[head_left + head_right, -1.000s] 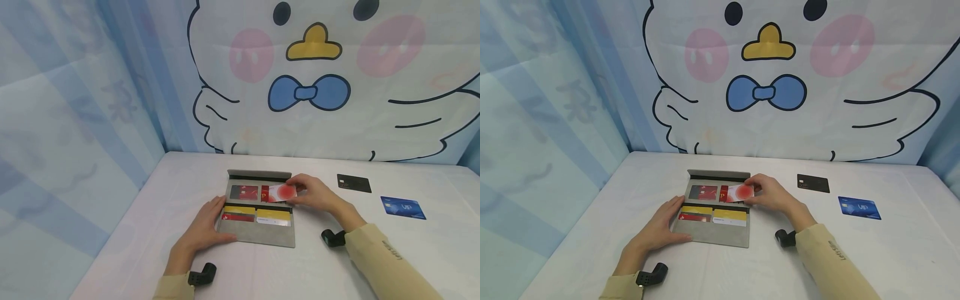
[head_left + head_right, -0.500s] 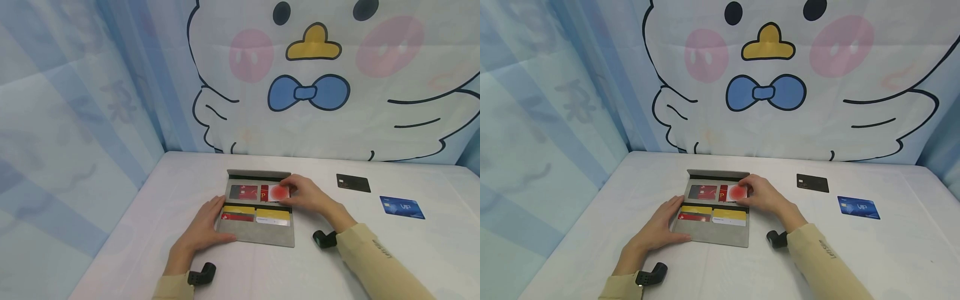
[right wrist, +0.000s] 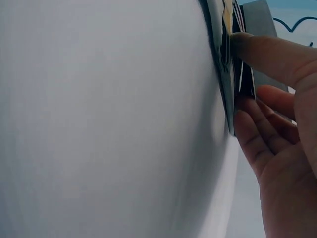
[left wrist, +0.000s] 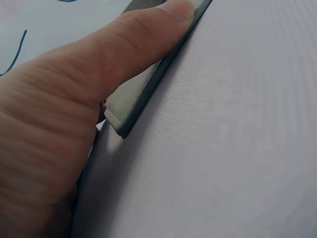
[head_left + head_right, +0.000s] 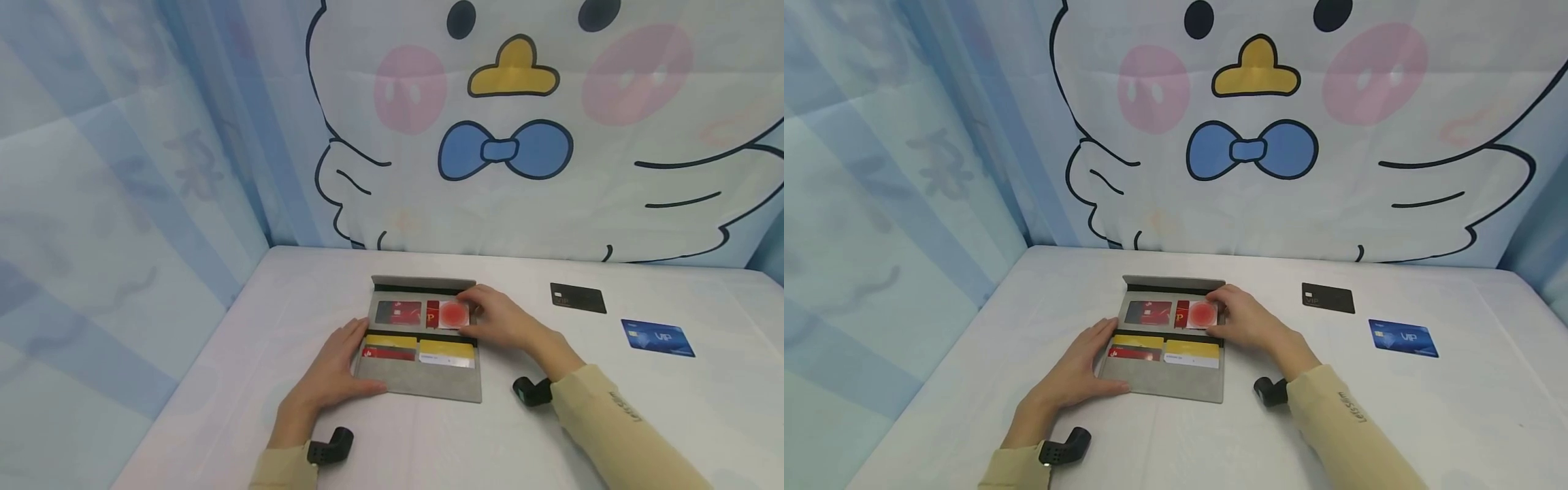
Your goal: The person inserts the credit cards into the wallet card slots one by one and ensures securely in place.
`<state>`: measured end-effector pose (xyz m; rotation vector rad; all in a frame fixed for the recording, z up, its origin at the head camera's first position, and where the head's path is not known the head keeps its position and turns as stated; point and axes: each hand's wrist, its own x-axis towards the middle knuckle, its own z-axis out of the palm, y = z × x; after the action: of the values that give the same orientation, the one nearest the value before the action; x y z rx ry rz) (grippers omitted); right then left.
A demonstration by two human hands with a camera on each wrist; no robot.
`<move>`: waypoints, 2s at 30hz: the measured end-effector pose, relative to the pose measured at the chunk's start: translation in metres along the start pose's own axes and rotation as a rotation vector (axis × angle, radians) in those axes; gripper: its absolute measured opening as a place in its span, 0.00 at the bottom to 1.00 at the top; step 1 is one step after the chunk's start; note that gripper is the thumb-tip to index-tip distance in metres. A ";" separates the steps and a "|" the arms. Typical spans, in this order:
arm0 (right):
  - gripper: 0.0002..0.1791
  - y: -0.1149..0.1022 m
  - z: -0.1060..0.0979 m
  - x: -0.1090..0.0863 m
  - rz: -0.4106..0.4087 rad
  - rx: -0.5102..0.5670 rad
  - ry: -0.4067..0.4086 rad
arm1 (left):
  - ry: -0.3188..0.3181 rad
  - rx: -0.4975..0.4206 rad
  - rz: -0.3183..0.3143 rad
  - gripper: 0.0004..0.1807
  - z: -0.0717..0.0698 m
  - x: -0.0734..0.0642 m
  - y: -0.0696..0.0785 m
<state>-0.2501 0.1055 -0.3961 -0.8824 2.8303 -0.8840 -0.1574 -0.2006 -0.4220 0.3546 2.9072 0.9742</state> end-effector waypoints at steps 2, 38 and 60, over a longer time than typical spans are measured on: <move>0.28 0.002 -0.002 -0.002 -0.002 0.000 -0.001 | 0.006 0.009 0.004 0.62 0.001 0.000 0.000; 0.27 -0.010 0.003 0.004 -0.021 0.034 -0.013 | 0.022 0.010 0.047 0.62 0.002 0.001 -0.001; 0.28 -0.017 0.008 0.015 -0.002 -0.002 -0.054 | 0.015 0.014 0.010 0.61 0.002 0.001 0.000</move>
<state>-0.2522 0.0819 -0.3924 -0.8952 2.7850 -0.8448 -0.1583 -0.1988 -0.4237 0.3654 2.9299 0.9618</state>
